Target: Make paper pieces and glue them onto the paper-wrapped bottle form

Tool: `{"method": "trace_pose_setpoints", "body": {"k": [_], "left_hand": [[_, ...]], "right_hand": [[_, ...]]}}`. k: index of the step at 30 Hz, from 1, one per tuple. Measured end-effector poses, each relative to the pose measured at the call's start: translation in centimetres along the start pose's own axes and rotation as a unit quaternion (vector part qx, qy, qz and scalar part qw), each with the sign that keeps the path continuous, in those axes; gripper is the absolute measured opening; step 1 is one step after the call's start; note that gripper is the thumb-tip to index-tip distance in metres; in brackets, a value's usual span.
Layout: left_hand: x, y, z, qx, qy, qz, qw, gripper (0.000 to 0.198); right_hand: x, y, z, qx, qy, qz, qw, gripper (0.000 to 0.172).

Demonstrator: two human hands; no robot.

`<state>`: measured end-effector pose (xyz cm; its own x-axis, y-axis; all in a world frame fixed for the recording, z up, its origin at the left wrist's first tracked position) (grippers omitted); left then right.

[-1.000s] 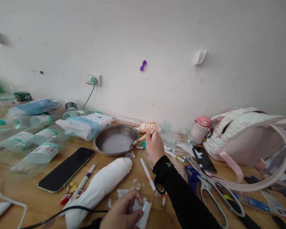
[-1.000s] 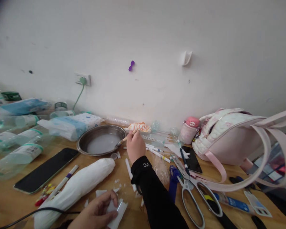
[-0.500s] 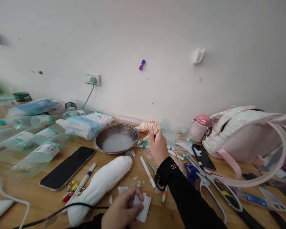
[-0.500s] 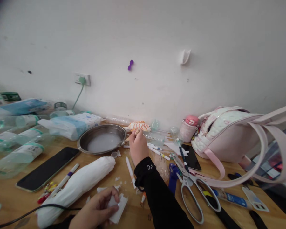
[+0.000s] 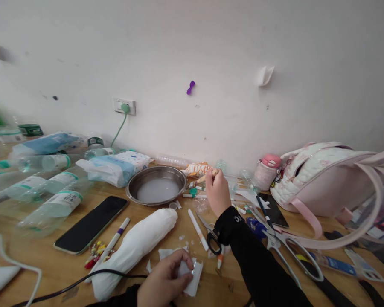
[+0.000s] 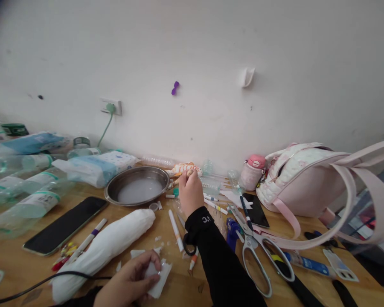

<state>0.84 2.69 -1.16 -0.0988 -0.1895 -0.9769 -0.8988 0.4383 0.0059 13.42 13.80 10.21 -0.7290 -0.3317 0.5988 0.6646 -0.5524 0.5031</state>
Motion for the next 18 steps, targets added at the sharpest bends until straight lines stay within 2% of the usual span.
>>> {"method": "trace_pose_setpoints", "body": {"k": [3, 6, 10, 14, 18], "left_hand": [[0.5, 0.2, 0.2, 0.001, -0.005, 0.012, 1.000, 0.014], [0.6, 0.3, 0.3, 0.001, -0.010, 0.018, 1.000, 0.015], [0.4, 0.3, 0.3, -0.001, -0.007, 0.019, 1.000, 0.017], [0.4, 0.1, 0.3, 0.003, -0.001, 0.005, 1.000, 0.019], [0.5, 0.0, 0.3, 0.007, -0.004, -0.015, 1.000, 0.025]], "right_hand": [[0.6, -0.4, 0.7, 0.035, 0.041, 0.028, 0.998, 0.016], [0.8, -1.3, 0.9, 0.123, 0.102, 0.062, 0.985, 0.015], [0.5, -1.8, 0.6, 0.233, 0.166, 0.089, 0.954, 0.017], [0.6, -1.1, 0.2, 0.317, 0.187, 0.100, 0.924, 0.027], [0.9, -0.1, 0.3, 0.348, 0.195, 0.098, 0.912, 0.031]]}}
Point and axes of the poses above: each hand's wrist, its own z-axis towards the middle knuckle, its own y-axis out of the back of the hand, x = y × z, the point moved 3 cm from there along z, towards the middle knuckle, and after that the axes turned 1 degree about -z, right-handed, at the moved point
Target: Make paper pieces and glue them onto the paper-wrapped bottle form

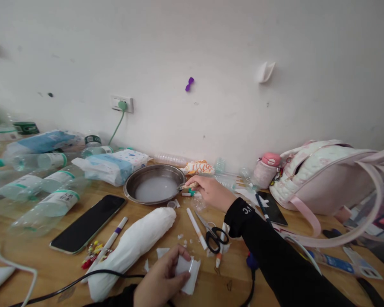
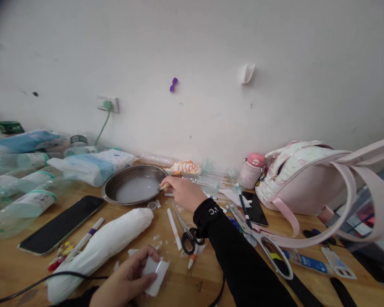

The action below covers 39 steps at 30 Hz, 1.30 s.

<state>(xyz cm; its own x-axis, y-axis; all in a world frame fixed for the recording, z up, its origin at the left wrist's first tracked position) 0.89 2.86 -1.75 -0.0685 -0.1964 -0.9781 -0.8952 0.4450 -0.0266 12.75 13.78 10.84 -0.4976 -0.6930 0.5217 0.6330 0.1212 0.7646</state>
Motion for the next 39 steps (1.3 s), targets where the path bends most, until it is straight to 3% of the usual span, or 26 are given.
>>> {"method": "trace_pose_setpoints", "body": {"k": [7, 12, 15, 18, 21, 24, 32, 39], "left_hand": [[-0.2, -0.2, -0.1, 0.009, 0.008, -0.015, 1.000, 0.026], [0.0, 0.1, 0.0, -0.002, 0.002, -0.011, 1.000, 0.025], [0.2, 0.1, 0.1, -0.002, 0.002, -0.012, 1.000, 0.024], [0.2, 0.1, 0.0, -0.005, 0.002, -0.016, 1.000, 0.025], [0.1, 0.1, 0.0, -0.005, 0.004, -0.018, 1.000, 0.025], [0.0, 0.0, 0.0, -0.002, 0.009, -0.019, 1.000, 0.025], [-0.4, -0.2, -0.2, 0.007, 0.019, -0.018, 1.000, 0.026], [-0.6, -0.1, -0.3, -0.003, 0.010, -0.006, 1.000, 0.025]], "right_hand": [[-0.1, 0.6, -0.4, 0.007, 0.007, 0.033, 0.999, 0.037], [0.4, 2.2, 0.1, -0.061, -0.026, 0.073, 0.995, 0.018], [-0.3, 2.3, 0.8, -0.149, -0.086, 0.110, 0.979, 0.009], [-2.2, 0.9, 1.4, -0.215, -0.181, 0.148, 0.948, 0.019], [-3.9, -0.8, 1.5, -0.224, -0.267, 0.173, 0.921, 0.024], [-4.8, -1.2, 1.0, -0.221, -0.307, 0.171, 0.910, 0.022], [-4.7, 1.2, -0.2, -0.233, -0.297, 0.104, 0.920, 0.016], [-2.9, 1.7, 1.2, -0.275, -0.213, 0.144, 0.926, 0.017]]}}
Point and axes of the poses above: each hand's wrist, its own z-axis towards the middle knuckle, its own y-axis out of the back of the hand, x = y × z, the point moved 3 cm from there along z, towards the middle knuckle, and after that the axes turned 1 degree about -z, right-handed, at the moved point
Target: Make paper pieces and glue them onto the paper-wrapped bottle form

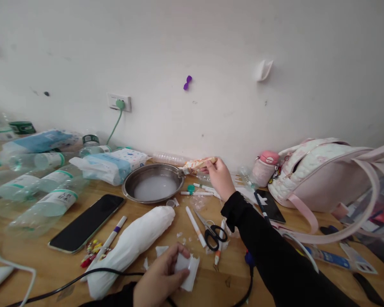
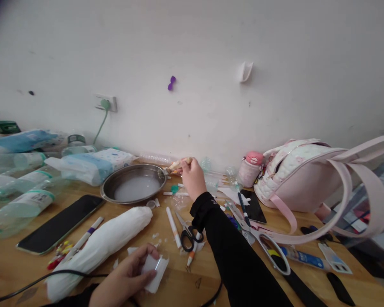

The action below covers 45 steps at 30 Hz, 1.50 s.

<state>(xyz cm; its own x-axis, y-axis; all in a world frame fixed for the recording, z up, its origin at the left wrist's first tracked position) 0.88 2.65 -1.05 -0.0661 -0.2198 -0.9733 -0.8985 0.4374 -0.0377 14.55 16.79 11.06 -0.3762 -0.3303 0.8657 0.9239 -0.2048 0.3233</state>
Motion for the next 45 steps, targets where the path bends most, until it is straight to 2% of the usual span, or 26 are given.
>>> {"method": "trace_pose_setpoints", "body": {"k": [5, 11, 13, 16, 19, 22, 24, 27, 31, 33, 37, 41, 45], "left_hand": [[0.2, 0.1, 0.1, 0.010, -0.005, -0.005, 1.000, 0.024], [0.4, 0.0, 0.1, 0.019, -0.015, -0.022, 0.999, 0.023], [0.3, 0.0, 0.1, 0.019, -0.016, -0.026, 0.999, 0.023], [0.3, 0.0, 0.2, 0.015, -0.017, -0.032, 0.999, 0.023], [0.5, 0.2, 0.2, 0.007, -0.016, -0.040, 0.999, 0.023], [0.8, 0.4, 0.2, 0.007, -0.004, -0.056, 0.998, 0.024], [1.0, 0.3, 0.3, 0.010, 0.011, -0.071, 0.997, 0.026], [1.3, 0.0, 0.5, 0.015, 0.039, -0.095, 0.995, 0.030], [1.5, -0.1, 0.7, 0.019, 0.059, -0.120, 0.991, 0.037], [1.5, 0.0, 0.8, 0.017, 0.064, -0.129, 0.989, 0.038], [1.5, 0.3, 0.8, 0.007, 0.059, -0.141, 0.988, 0.037], [1.4, 0.5, 0.9, -0.001, 0.059, -0.141, 0.988, 0.033], [1.3, 0.5, 0.9, 0.020, 0.050, -0.147, 0.988, 0.030]], "right_hand": [[-0.3, -1.4, -1.1, 0.047, 0.015, -0.017, 0.999, 0.011], [-1.0, 0.1, -1.1, 0.033, 0.010, -0.061, 0.998, 0.011], [-0.6, 0.8, -1.2, 0.015, 0.012, -0.062, 0.998, 0.012], [0.7, 2.4, -2.2, -0.050, 0.021, -0.048, 0.997, 0.014], [2.0, 4.3, -4.1, -0.120, 0.021, -0.024, 0.992, 0.017], [2.2, 6.1, -6.2, -0.144, -0.009, -0.007, 0.990, 0.017], [1.6, 6.9, -7.4, -0.135, -0.040, 0.001, 0.990, 0.018], [0.0, 7.1, -8.7, -0.089, -0.088, 0.014, 0.992, 0.021], [-2.1, 5.5, -9.9, 0.006, -0.161, 0.071, 0.984, 0.024], [-2.8, 4.7, -10.2, 0.032, -0.178, 0.090, 0.979, 0.023], [-3.7, 4.1, -10.2, 0.060, -0.191, 0.107, 0.974, 0.025], [-4.5, 4.3, -10.0, 0.058, -0.207, 0.133, 0.968, 0.025], [-5.0, 3.5, -10.1, 0.088, -0.221, 0.148, 0.960, 0.025]]}}
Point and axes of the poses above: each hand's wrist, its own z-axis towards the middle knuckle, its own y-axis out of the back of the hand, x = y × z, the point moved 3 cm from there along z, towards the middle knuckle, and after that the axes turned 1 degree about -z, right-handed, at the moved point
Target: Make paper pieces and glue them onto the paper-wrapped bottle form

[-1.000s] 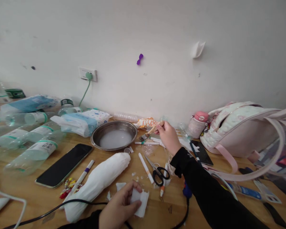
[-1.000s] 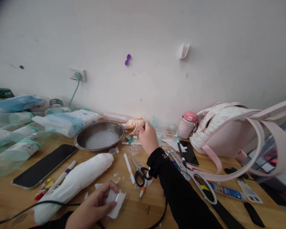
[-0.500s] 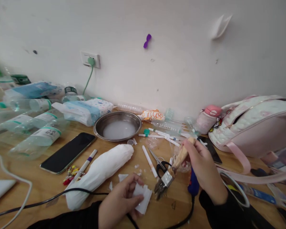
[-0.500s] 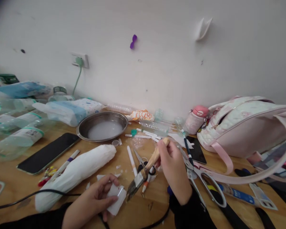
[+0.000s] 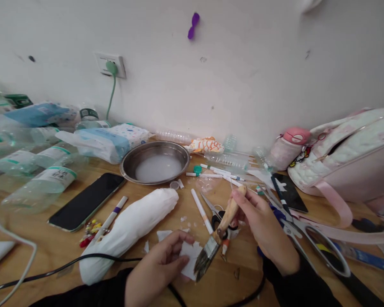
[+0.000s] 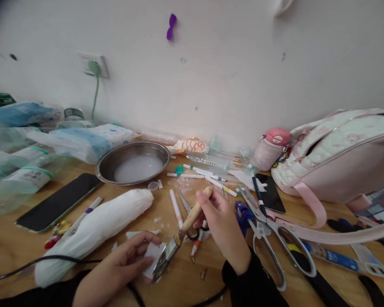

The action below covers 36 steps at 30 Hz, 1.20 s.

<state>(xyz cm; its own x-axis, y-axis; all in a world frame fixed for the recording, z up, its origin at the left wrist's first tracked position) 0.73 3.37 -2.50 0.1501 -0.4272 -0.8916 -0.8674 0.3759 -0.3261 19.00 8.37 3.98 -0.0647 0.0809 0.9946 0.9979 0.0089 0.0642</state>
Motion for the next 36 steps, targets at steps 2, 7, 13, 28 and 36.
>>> {"method": "trace_pose_setpoints", "body": {"k": [2, 7, 13, 28, 36], "left_hand": [[-0.1, 0.0, -0.1, 0.002, -0.002, -0.001, 1.000, 0.030], [-0.1, 0.1, -0.2, 0.001, -0.004, -0.004, 1.000, 0.029], [-0.2, 0.1, -0.2, 0.005, -0.013, -0.004, 1.000, 0.027], [-0.5, -0.1, -0.3, 0.003, 0.001, -0.006, 1.000, 0.029], [-0.7, -0.2, -0.4, -0.001, -0.001, -0.011, 1.000, 0.027]], "right_hand": [[-0.3, -0.5, 0.1, 0.010, -0.006, -0.004, 1.000, 0.026], [-0.6, -1.0, 0.1, 0.014, -0.005, -0.029, 0.999, 0.026], [-0.7, -0.7, 0.2, 0.004, 0.007, -0.052, 0.999, 0.025], [-0.3, 0.2, 0.2, -0.028, 0.038, -0.077, 0.996, 0.026], [1.5, 1.2, -0.3, -0.068, 0.082, -0.047, 0.993, 0.023]]}}
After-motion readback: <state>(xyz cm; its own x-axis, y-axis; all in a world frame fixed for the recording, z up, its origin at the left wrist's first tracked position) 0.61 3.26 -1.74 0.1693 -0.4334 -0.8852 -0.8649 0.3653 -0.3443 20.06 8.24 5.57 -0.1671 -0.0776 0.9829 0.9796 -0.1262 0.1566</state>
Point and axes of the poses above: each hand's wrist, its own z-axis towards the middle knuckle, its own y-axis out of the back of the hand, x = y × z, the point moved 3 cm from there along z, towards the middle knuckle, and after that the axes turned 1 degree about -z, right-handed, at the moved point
